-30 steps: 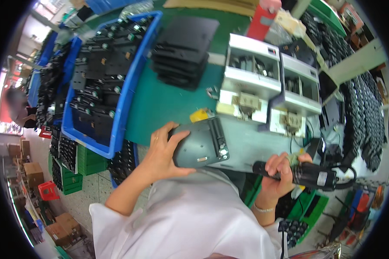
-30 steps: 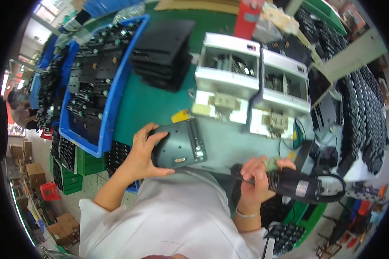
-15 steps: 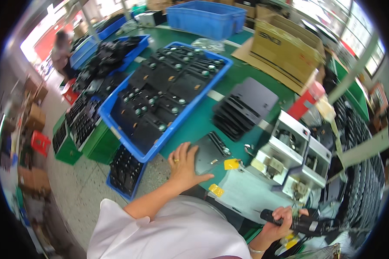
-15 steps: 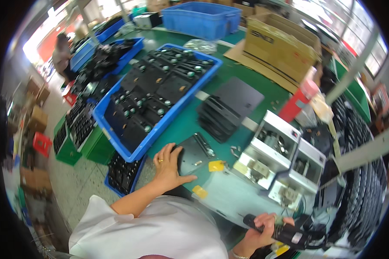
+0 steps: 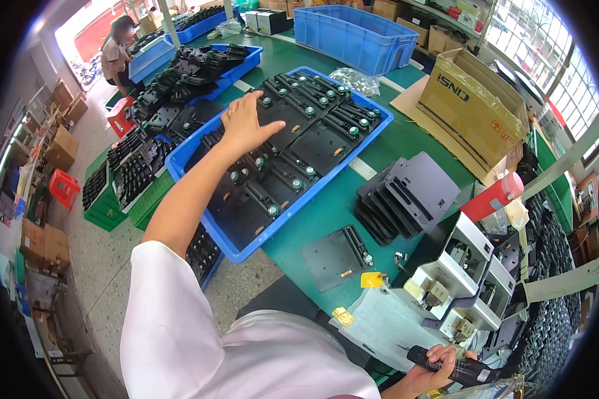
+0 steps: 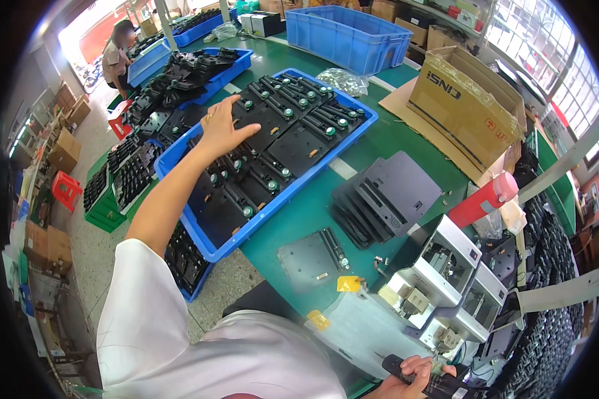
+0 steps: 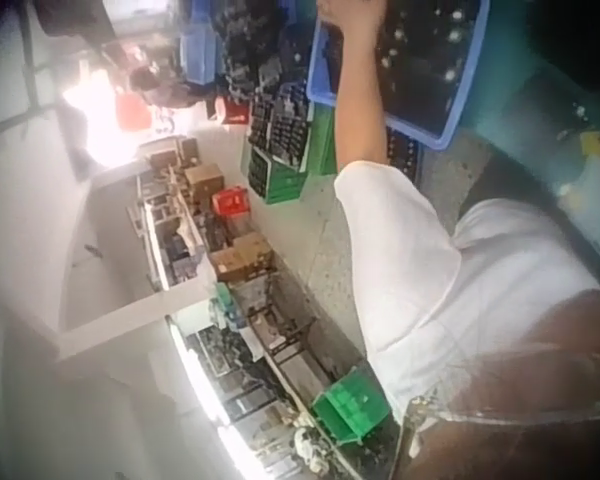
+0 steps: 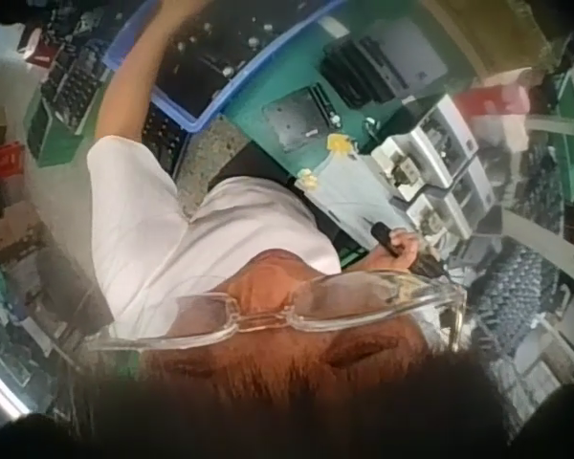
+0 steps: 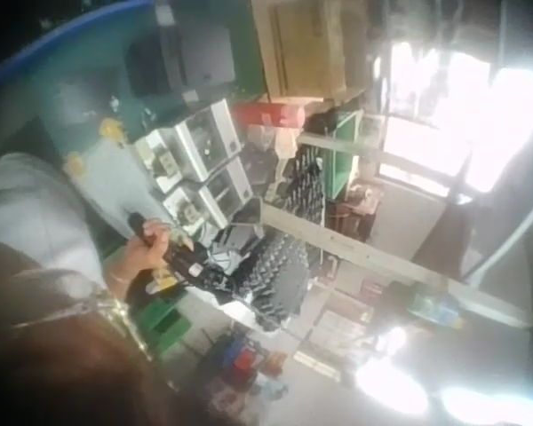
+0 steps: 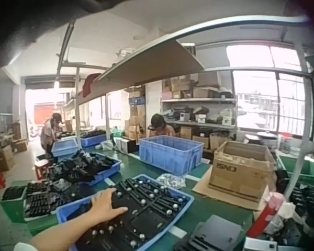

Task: The person assembles small grey plastic housings by hand at a factory workbench, securing them with screws using an electric power screwdriver.

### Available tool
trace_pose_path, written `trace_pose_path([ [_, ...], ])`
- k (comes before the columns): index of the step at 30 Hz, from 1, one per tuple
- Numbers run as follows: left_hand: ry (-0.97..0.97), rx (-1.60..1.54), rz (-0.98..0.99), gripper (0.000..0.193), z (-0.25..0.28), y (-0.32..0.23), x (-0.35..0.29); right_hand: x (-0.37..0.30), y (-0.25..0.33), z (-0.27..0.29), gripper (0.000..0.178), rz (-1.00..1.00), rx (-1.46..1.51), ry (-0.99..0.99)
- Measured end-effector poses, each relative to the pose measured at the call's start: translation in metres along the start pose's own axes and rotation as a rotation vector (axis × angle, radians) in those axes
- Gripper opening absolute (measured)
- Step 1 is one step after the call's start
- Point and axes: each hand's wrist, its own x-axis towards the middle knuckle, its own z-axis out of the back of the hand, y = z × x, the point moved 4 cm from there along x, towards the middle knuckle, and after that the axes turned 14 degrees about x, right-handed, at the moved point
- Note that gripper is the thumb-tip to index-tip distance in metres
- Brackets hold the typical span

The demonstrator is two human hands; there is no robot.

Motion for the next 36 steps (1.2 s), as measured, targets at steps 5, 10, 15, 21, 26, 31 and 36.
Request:
trace_pose_path([
  [5,0.182,0.06,0.066,0.107,-0.034,-0.013,0.045,-0.001,-0.007,-0.003,0.038,-0.011,-0.046,0.025],
  [10,0.175,0.081,0.029,0.111,-0.04,-0.035,0.041,0.0,-0.007,-0.006,0.039,0.001,-0.098,-0.023],
  [15,0.127,0.111,-0.054,0.106,-0.062,-0.063,0.045,-0.002,0.002,-0.01,0.04,-0.021,-0.065,0.011],
  [21,0.078,0.172,0.06,0.101,-0.052,-0.051,0.05,0.0,0.002,-0.017,0.041,-0.011,-0.003,-0.094],
  [26,0.025,-0.182,-0.106,0.107,-0.105,-0.009,0.091,0.004,0.012,-0.028,0.039,0.019,-0.042,-0.022],
  [31,-0.015,-0.147,-0.14,0.113,-0.095,-0.004,0.109,0.018,0.026,-0.023,0.04,0.113,0.103,0.01],
  [36,-0.028,-0.298,-0.315,0.101,-0.095,0.045,0.104,0.049,0.023,-0.045,0.042,0.267,0.145,0.087],
])
